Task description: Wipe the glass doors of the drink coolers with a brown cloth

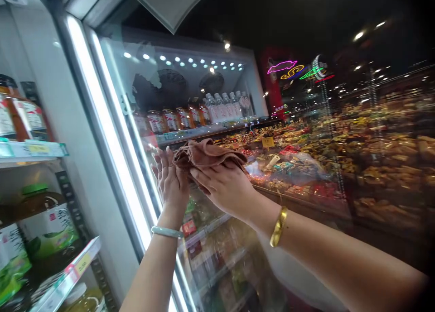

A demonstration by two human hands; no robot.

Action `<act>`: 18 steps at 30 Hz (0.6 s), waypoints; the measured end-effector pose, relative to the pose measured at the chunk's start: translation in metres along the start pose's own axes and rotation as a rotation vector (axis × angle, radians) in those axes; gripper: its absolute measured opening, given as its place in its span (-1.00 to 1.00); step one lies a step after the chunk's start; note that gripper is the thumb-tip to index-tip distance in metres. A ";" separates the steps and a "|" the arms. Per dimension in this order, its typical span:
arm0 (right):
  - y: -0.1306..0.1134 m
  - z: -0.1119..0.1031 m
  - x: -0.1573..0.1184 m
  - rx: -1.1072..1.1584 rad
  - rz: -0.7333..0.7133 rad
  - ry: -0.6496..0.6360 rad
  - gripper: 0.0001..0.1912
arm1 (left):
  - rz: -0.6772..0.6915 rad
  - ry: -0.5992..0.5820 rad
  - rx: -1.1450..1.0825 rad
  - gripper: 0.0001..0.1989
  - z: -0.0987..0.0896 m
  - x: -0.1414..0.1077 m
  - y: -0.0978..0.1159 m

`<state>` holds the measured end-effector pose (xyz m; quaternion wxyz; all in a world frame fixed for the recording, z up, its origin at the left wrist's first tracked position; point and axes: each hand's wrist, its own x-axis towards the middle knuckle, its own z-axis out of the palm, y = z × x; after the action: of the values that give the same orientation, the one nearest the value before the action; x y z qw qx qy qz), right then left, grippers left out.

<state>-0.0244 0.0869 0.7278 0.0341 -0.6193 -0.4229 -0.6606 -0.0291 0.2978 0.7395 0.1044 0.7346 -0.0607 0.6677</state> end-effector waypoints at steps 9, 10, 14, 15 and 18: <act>-0.003 -0.017 -0.021 -0.062 0.176 0.149 -0.58 | 0.087 0.047 -0.025 -0.40 0.016 -0.014 0.054; -0.005 -0.017 -0.026 -0.050 0.150 0.147 -0.58 | 0.087 0.044 -0.028 -0.40 0.017 -0.015 0.052; 0.015 -0.053 -0.060 -0.078 0.148 0.050 -0.52 | 0.105 0.053 -0.026 -0.40 0.016 -0.014 0.050; 0.024 -0.066 -0.066 -0.124 0.209 0.024 -0.50 | 0.109 0.060 -0.021 -0.40 0.016 -0.014 0.050; 0.044 -0.087 -0.060 -0.222 0.360 0.104 -0.48 | 0.117 0.070 -0.011 -0.41 0.015 -0.014 0.054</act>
<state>-0.0543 -0.0225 0.7104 0.1051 -0.6500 -0.2279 -0.7173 -0.0285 0.2412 0.7280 0.0715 0.7054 -0.1035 0.6976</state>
